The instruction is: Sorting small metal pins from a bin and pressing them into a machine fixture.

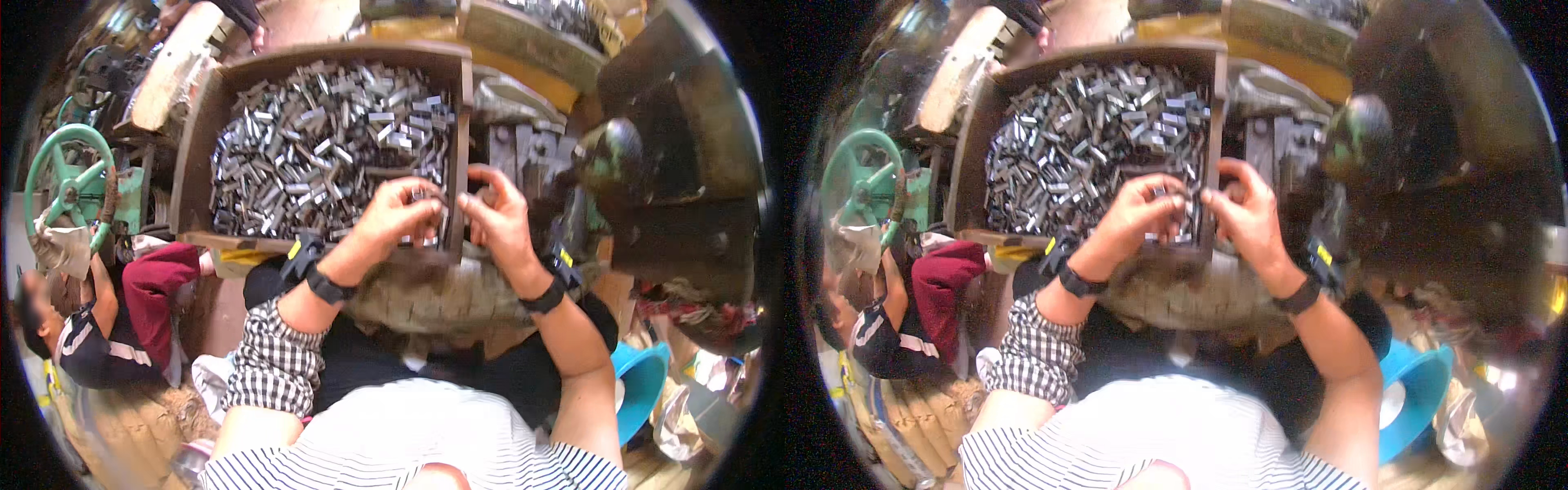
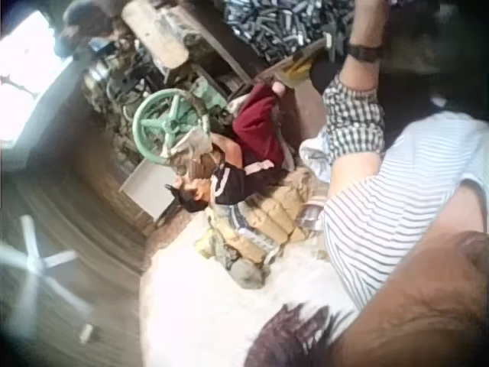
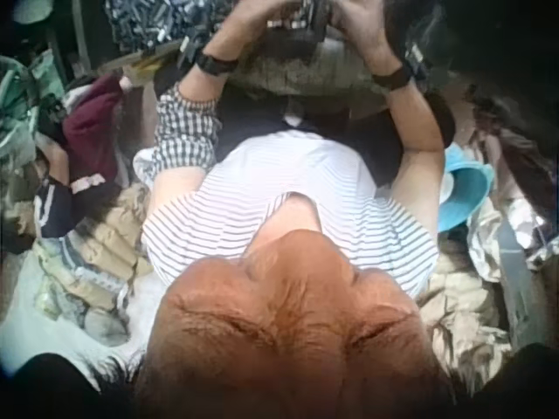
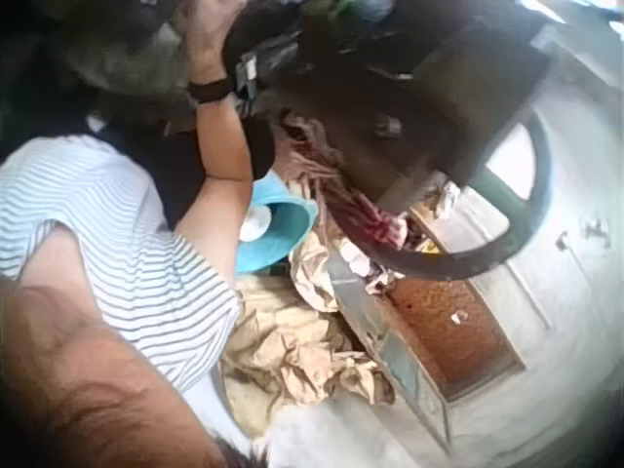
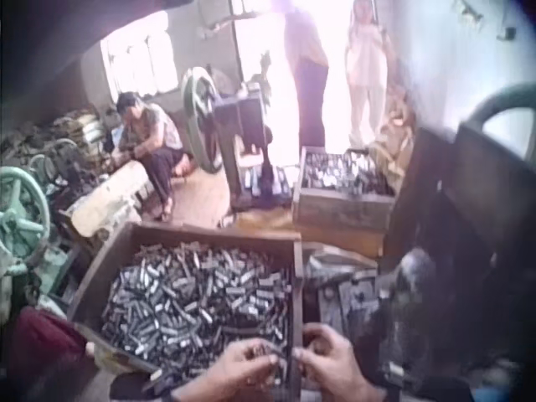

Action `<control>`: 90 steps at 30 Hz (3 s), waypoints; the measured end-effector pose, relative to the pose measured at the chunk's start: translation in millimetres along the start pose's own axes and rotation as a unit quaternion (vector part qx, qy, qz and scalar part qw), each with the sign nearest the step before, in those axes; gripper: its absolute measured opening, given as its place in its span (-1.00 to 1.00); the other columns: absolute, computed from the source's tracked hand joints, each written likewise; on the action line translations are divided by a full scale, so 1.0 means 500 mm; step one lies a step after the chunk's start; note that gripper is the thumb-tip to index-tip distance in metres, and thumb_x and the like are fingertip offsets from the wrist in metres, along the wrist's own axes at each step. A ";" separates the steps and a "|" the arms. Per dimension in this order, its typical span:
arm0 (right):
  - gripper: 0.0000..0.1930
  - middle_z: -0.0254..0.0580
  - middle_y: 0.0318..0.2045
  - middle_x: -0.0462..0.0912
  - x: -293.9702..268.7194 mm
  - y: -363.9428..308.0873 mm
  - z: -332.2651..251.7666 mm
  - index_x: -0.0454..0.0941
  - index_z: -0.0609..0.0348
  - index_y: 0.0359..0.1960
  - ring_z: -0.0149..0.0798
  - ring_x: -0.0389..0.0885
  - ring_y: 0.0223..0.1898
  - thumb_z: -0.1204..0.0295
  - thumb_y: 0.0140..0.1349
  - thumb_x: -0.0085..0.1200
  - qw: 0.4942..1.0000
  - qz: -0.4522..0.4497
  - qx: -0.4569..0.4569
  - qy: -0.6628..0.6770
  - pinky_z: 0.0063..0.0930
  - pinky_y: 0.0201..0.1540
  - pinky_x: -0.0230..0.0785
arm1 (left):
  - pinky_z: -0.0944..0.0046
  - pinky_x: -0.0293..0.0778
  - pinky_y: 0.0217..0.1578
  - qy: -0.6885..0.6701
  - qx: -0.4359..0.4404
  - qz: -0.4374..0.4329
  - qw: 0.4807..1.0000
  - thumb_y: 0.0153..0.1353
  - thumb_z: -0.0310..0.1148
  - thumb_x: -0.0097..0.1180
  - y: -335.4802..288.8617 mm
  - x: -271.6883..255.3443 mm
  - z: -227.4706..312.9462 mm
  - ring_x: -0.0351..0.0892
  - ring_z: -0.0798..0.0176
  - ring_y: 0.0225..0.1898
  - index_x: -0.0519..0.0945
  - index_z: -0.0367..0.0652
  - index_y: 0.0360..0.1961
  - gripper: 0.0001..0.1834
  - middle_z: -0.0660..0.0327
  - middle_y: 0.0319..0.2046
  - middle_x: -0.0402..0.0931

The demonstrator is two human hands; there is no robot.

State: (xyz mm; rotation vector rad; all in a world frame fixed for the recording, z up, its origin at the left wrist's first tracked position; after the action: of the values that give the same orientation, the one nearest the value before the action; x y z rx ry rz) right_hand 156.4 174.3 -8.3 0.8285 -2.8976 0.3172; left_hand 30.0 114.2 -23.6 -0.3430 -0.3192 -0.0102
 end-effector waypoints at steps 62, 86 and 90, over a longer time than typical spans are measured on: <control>-0.78 -0.23 -0.64 0.53 -0.008 -0.063 -0.066 0.45 0.34 -0.27 -0.49 0.45 -0.71 0.43 0.14 0.12 0.993 0.033 -0.047 -0.103 -0.58 -0.66 0.27 | 0.49 0.47 -0.59 -0.126 -0.016 0.040 0.991 0.18 -0.45 0.14 0.010 -0.006 -0.026 0.56 0.40 -0.52 0.47 -0.26 -0.15 -0.77 0.21 -0.45 0.55; -0.55 -0.14 -0.02 0.49 -0.447 -0.483 -0.363 0.38 0.32 0.05 -0.25 0.45 -0.01 0.42 0.14 0.16 0.787 0.471 -0.383 -0.107 -0.36 0.09 0.28 | 0.43 0.51 -0.55 -0.047 0.066 0.032 0.996 0.15 -0.44 0.16 0.004 0.065 0.044 0.59 0.35 -0.52 0.49 -0.25 -0.23 -0.81 0.21 -0.46 0.54; -0.53 -0.13 -0.03 0.50 -0.457 -0.509 -0.412 0.37 0.32 0.06 -0.24 0.49 -0.05 0.46 0.11 0.17 0.774 0.475 -0.390 -0.148 -0.37 0.06 0.32 | 0.41 0.52 -0.52 -0.028 0.055 0.017 0.998 0.15 -0.41 0.16 0.069 0.116 0.057 0.59 0.33 -0.52 0.47 -0.25 -0.21 -0.78 0.20 -0.45 0.54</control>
State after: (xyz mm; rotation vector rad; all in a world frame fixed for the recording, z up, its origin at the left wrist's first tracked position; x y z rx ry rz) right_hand 495.2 126.9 197.8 -0.8030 -2.9633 -0.9866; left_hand 78.7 158.6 8.7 -0.2392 -0.3671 0.0508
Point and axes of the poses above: each hand's wrist, its own y-axis towards the middle knuckle, its own x-axis out of the palm, z = x × y, the point moved 9 cm from there along y, towards the middle knuckle
